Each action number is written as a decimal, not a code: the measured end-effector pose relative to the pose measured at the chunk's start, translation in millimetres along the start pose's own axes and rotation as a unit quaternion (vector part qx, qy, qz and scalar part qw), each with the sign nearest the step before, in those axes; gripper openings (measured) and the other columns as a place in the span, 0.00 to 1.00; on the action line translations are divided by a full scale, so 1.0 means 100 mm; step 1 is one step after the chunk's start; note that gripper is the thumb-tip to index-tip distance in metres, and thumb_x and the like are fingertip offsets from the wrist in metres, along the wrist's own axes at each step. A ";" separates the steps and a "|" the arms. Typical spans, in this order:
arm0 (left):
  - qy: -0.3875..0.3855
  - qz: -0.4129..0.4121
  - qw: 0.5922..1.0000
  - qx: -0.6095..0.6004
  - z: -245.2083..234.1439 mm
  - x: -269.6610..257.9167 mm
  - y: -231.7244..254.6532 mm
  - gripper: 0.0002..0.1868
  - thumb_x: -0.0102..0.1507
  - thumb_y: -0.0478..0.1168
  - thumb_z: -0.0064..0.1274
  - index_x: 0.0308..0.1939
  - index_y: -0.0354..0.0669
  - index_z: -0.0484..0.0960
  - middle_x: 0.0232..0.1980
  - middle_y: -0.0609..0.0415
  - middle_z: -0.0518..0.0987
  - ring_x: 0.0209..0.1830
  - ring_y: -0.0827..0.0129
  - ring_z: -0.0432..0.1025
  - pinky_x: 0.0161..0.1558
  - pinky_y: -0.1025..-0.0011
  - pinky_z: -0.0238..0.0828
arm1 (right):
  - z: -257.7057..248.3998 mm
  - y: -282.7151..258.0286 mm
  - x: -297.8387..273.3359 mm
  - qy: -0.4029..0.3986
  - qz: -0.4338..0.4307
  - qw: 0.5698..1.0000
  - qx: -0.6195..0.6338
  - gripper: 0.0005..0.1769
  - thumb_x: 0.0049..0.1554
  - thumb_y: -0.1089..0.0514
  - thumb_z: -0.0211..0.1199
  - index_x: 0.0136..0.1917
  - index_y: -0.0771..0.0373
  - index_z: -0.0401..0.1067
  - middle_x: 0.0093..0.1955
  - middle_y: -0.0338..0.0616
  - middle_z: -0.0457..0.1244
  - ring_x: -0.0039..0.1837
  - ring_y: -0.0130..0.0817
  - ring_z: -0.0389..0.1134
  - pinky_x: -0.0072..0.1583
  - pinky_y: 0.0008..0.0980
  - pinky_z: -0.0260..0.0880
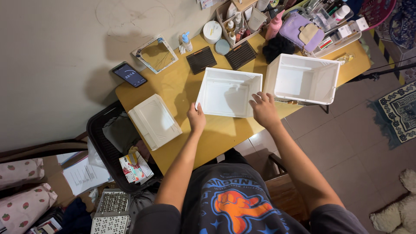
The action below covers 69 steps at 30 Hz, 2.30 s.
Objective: The person assembles a white plastic storage box by folding its sides into shape, inserting a metal grate, and placing the top cover on the assembled base. The person handles the box parts and grate by hand on a cluttered table.
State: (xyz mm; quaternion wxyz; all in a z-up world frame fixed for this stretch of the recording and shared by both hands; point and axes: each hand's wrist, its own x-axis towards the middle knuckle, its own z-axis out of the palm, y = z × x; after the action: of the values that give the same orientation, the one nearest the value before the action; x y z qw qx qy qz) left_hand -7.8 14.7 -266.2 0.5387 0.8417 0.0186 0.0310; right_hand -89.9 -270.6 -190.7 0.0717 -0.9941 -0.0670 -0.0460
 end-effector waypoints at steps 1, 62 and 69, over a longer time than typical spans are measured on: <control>0.013 0.006 1.000 -0.002 0.03 -0.02 -0.02 0.10 0.71 0.36 0.46 0.42 0.29 0.76 0.29 0.43 0.76 0.25 0.57 0.69 0.33 0.61 0.66 | 0.01 -0.05 0.01 0.012 -0.003 1.000 -0.011 0.16 0.52 0.65 0.59 0.54 0.61 0.78 0.66 0.47 0.66 0.72 0.44 0.60 0.72 0.52 0.56; -0.315 0.343 0.884 -0.046 -0.94 0.49 2.73 0.21 0.74 0.47 0.45 0.67 0.38 0.75 0.69 0.44 0.75 0.73 0.53 0.67 0.73 0.58 0.61 | -2.07 -0.64 0.27 -0.001 0.210 0.834 0.510 0.07 0.53 0.64 0.64 0.45 0.70 0.76 0.34 0.37 0.68 0.36 0.20 0.67 0.38 0.24 0.67; -0.383 0.396 0.833 -0.056 -0.89 0.42 3.02 0.15 0.76 0.47 0.39 0.54 0.42 0.76 0.55 0.52 0.77 0.64 0.57 0.69 0.77 0.54 0.49 | -2.66 -0.84 0.14 -0.080 0.214 0.818 0.528 0.10 0.56 0.58 0.67 0.43 0.70 0.77 0.30 0.35 0.65 0.32 0.18 0.62 0.34 0.23 0.61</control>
State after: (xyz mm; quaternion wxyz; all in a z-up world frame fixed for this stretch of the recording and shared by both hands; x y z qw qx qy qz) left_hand 27.2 -28.1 46.7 0.4902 0.6901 -0.5261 -0.0820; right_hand -109.9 -225.6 83.9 0.5881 -0.7933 0.1276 0.0922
